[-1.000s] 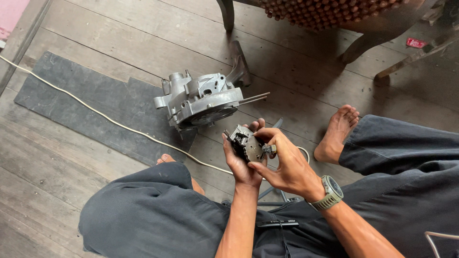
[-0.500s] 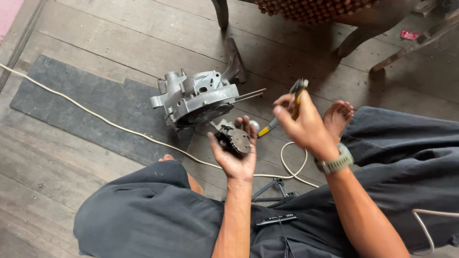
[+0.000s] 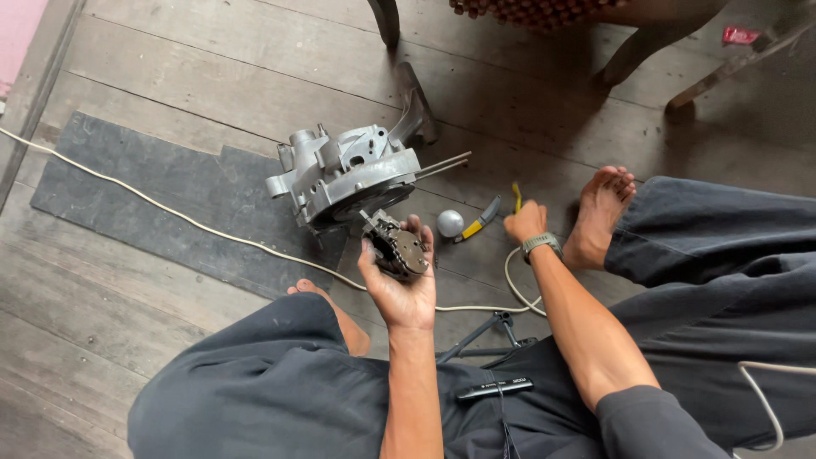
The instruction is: The person cleans a small mechanical part using a yellow brush and a yellow utility knife. They scrub various surfaces of the part and scrape specific areas while sitting on the floor.
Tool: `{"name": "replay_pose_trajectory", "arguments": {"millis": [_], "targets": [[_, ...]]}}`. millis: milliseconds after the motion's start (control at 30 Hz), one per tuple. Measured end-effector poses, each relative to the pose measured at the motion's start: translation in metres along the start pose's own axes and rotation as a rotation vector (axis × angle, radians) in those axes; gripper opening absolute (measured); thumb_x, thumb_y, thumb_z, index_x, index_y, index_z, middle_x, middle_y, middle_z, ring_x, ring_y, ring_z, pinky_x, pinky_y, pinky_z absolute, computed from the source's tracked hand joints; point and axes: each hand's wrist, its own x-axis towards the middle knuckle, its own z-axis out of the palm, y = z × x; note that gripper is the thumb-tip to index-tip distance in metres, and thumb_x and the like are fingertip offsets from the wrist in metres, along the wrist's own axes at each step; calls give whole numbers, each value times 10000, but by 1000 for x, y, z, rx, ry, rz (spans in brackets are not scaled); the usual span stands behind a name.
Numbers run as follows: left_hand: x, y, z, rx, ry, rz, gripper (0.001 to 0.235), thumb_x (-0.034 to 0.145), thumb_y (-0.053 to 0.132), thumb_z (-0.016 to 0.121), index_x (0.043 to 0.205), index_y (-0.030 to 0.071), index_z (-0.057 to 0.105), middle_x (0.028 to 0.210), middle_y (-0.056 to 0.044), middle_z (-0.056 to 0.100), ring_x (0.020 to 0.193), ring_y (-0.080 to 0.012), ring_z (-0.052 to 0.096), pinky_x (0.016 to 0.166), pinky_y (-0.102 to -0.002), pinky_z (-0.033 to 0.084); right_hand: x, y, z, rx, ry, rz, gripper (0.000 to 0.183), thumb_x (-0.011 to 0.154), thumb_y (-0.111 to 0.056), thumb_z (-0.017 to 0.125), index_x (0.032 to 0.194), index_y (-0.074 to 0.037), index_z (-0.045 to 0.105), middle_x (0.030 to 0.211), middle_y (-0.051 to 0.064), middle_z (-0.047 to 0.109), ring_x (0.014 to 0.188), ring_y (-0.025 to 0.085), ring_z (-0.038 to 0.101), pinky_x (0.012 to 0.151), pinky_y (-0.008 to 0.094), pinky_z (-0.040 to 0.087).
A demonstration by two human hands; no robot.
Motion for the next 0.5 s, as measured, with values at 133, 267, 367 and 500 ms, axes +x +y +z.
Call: {"name": "replay_pose_trajectory", "arguments": {"millis": [133, 267, 367, 500], "targets": [[-9, -5, 7, 144, -13, -11, 413, 956, 391, 646, 1180, 43, 655, 1134, -176, 683, 1184, -345, 656, 993, -511, 568, 4, 26, 20, -172, -63, -15, 474, 756, -265, 817, 1102, 38, 705, 1103, 270, 705, 1084, 439, 699, 903, 517, 583], [-7, -11, 6, 197, -40, -66, 403, 988, 407, 589, 1220, 80, 626, 1249, -175, 662, 1123, -312, 674, 900, -470, 600, -12, 12, 15, -107, -77, 9, 557, 837, -199, 724, 1301, 9, 497, 1236, 266, 648, 1180, 440, 651, 967, 532, 554], [-3, -14, -1, 196, -51, -111, 393, 985, 408, 577, 1210, 88, 617, 1244, -185, 662, 1069, -309, 688, 861, -462, 611, -28, 2, 14, -155, -4, -77, 562, 881, -202, 726, 1319, 0, 438, 1260, 256, 599, 1205, 450, 614, 979, 552, 542], [5, -18, -13, 190, -58, -187, 415, 966, 418, 557, 1209, 87, 614, 1227, -205, 667, 994, -320, 703, 802, -468, 624, -66, -38, -4, -536, 128, -456, 557, 816, -150, 825, 1299, -46, 566, 1266, 177, 515, 1192, 392, 554, 955, 485, 554]]}}
